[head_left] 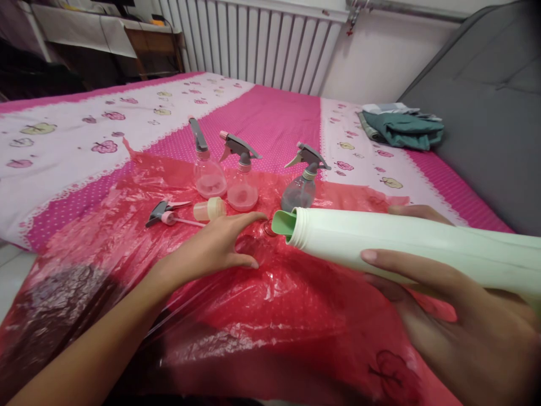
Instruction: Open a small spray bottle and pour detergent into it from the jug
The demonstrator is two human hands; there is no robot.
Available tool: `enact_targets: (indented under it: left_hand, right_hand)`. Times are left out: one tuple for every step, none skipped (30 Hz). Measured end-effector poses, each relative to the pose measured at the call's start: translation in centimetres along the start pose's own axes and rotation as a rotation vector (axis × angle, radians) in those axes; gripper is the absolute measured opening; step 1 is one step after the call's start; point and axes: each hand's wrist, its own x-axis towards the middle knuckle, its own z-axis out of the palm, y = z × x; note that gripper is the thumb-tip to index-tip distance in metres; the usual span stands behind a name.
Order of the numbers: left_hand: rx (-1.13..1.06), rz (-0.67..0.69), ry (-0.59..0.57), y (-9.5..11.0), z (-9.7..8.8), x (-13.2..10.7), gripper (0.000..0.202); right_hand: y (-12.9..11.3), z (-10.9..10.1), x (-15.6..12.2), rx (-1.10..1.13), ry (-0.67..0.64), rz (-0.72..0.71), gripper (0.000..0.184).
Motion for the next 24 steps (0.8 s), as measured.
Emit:
enact_targets:
  left_hand:
    - [0.004, -0.003, -0.001, 0.03, -0.02, 0.00, 0.085]
    - [0.007, -0.006, -0.001, 0.08, -0.04, 0.00, 0.085]
    - [0.010, -0.008, -0.003, 0.12, -0.06, 0.00, 0.085]
    - [0.013, -0.011, -0.005, 0.16, -0.06, 0.01, 0.085]
    - [0.018, -0.013, -0.005, 0.19, -0.05, 0.02, 0.085]
    - [0.024, -0.014, -0.005, 0.20, -0.03, 0.02, 0.085]
    - [0.027, -0.013, -0.003, 0.20, 0.01, 0.03, 0.085]
    - [0.028, -0.012, -0.002, 0.19, 0.04, 0.03, 0.085]
    - [0.029, -0.012, -0.001, 0.17, 0.07, 0.04, 0.086]
    - [0.028, -0.011, 0.001, 0.14, 0.10, 0.04, 0.086]
    - [0.025, -0.010, 0.001, 0.12, 0.11, 0.03, 0.086]
    - [0.023, -0.008, 0.001, 0.10, 0.11, 0.03, 0.085]
    - [0.021, -0.005, 0.001, 0.09, 0.10, 0.03, 0.085]
    - [0.020, 0.000, 0.002, 0.09, 0.07, 0.03, 0.085]
    - [0.021, 0.004, 0.002, 0.10, 0.04, 0.02, 0.085]
    - [0.024, 0.005, 0.003, 0.12, 0.01, 0.01, 0.084]
    - [0.028, 0.004, 0.002, 0.14, -0.02, 0.00, 0.084]
    - [0.032, 0.000, 0.002, 0.17, -0.05, -0.02, 0.085]
    - [0.035, -0.004, 0.001, 0.19, -0.06, -0.04, 0.085]
    - [0.037, -0.006, -0.001, 0.21, -0.07, -0.05, 0.085]
    - [0.039, -0.008, 0.000, 0.23, -0.07, -0.06, 0.085]
    - [0.041, -0.007, 0.001, 0.24, -0.07, -0.06, 0.085]
    - [0.043, -0.005, 0.003, 0.25, -0.06, -0.06, 0.084]
    - [0.046, -0.004, 0.004, 0.25, -0.05, -0.04, 0.084]
  right_hand:
    - [-0.03, -0.02, -0.02, -0.004, -0.007, 0.005, 0.030]
    - [-0.05, -0.04, -0.04, -0.010, -0.016, 0.013, 0.031]
    - [-0.05, -0.07, -0.08, -0.018, -0.020, 0.013, 0.031]
    - [-0.03, -0.09, -0.11, -0.023, -0.021, 0.009, 0.032]
    - [0.01, -0.11, -0.15, -0.027, -0.016, -0.003, 0.031]
    - [0.07, -0.12, -0.18, -0.033, -0.008, -0.010, 0.031]
    - [0.13, -0.12, -0.19, -0.033, 0.000, -0.014, 0.031]
    - [0.19, -0.11, -0.19, -0.034, 0.004, -0.015, 0.031]
    - [0.24, -0.10, -0.16, -0.025, 0.004, -0.020, 0.030]
    - [0.26, -0.08, -0.13, -0.020, 0.010, -0.024, 0.029]
    - [0.25, -0.07, -0.09, -0.022, 0.014, -0.031, 0.029]
    - [0.22, -0.05, -0.05, -0.024, 0.014, -0.033, 0.028]
    - [0.18, -0.04, -0.02, -0.030, 0.015, -0.033, 0.028]
    - [0.13, -0.03, 0.00, -0.043, 0.018, -0.035, 0.027]
    - [0.08, -0.03, 0.01, -0.062, 0.020, -0.032, 0.028]
    - [0.05, -0.03, 0.01, -0.075, 0.015, -0.027, 0.029]
    - [0.03, -0.05, -0.01, -0.069, 0.009, -0.018, 0.029]
    - [0.02, -0.07, -0.03, -0.052, 0.005, -0.012, 0.029]
    - [0.03, -0.09, -0.05, -0.035, 0.000, -0.007, 0.029]
    - [0.06, -0.11, -0.05, -0.020, -0.007, -0.003, 0.028]
    - [0.08, -0.13, -0.04, -0.016, -0.006, 0.000, 0.028]
    - [0.10, -0.14, -0.02, -0.025, -0.002, -0.007, 0.026]
    - [0.12, -0.15, 0.01, -0.044, 0.001, -0.013, 0.025]
    - [0.13, -0.14, 0.05, -0.064, 0.008, -0.021, 0.023]
